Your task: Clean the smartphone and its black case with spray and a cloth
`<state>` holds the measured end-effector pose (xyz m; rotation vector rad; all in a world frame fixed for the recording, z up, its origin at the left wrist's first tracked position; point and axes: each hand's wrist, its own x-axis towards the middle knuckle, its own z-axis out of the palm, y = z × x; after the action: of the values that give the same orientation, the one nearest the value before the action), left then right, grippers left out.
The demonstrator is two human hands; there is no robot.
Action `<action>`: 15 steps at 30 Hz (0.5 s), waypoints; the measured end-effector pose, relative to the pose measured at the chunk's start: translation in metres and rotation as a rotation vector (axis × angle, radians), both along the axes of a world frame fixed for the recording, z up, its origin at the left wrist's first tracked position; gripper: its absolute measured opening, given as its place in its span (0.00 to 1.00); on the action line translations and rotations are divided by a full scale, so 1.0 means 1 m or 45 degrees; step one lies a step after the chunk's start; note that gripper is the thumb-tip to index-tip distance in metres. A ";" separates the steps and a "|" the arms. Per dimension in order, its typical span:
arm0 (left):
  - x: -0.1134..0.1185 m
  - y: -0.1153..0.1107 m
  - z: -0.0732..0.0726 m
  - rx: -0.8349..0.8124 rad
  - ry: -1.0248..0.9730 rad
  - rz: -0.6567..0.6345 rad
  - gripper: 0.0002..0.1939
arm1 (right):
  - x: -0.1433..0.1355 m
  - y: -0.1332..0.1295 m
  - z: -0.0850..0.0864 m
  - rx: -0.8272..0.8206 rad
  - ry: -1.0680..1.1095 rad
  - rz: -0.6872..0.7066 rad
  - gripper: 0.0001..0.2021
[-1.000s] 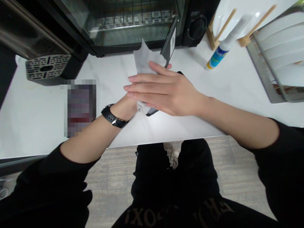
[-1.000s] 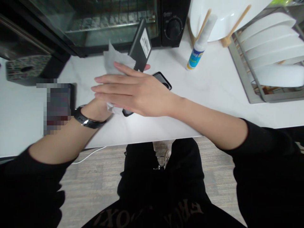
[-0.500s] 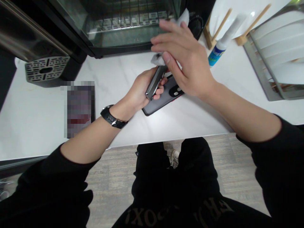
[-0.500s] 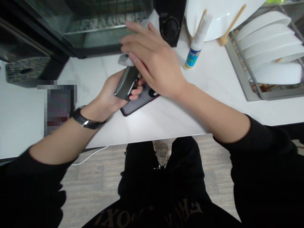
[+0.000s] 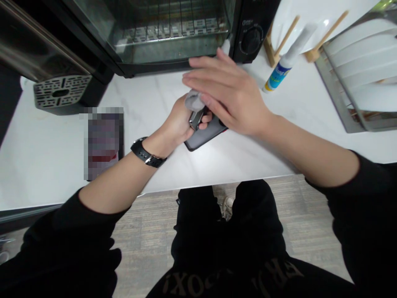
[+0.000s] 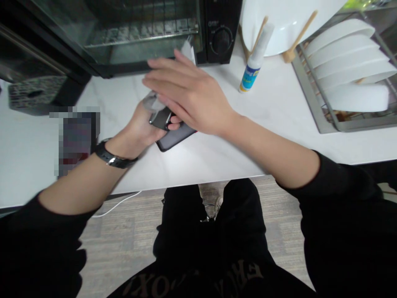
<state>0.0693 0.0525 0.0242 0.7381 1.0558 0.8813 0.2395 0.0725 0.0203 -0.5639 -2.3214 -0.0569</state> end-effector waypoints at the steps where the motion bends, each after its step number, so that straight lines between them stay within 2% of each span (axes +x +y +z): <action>1: 0.002 0.000 0.001 0.036 -0.023 -0.047 0.18 | 0.004 0.006 0.000 -0.013 0.065 -0.057 0.22; 4: 0.004 0.000 0.005 0.088 -0.068 -0.149 0.18 | 0.014 0.018 0.001 -0.047 0.176 -0.185 0.21; 7: 0.005 -0.001 0.006 0.059 -0.015 -0.134 0.16 | 0.014 0.014 0.005 -0.110 0.166 -0.217 0.21; 9: 0.006 -0.002 0.004 0.044 0.060 -0.061 0.16 | 0.008 0.004 0.006 -0.128 0.116 -0.139 0.21; 11: 0.005 -0.004 -0.002 0.042 0.147 0.060 0.18 | -0.002 -0.008 0.004 -0.110 0.019 0.016 0.21; 13: 0.000 -0.007 -0.010 0.033 0.214 0.167 0.20 | -0.013 -0.020 -0.001 -0.019 -0.079 0.173 0.22; 15: -0.007 -0.009 -0.015 0.022 0.262 0.218 0.17 | -0.022 -0.029 -0.005 0.094 -0.156 0.265 0.22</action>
<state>0.0620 0.0438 0.0088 0.7730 1.3102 0.9762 0.2172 0.0435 0.0152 -0.2870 -2.4733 -0.0798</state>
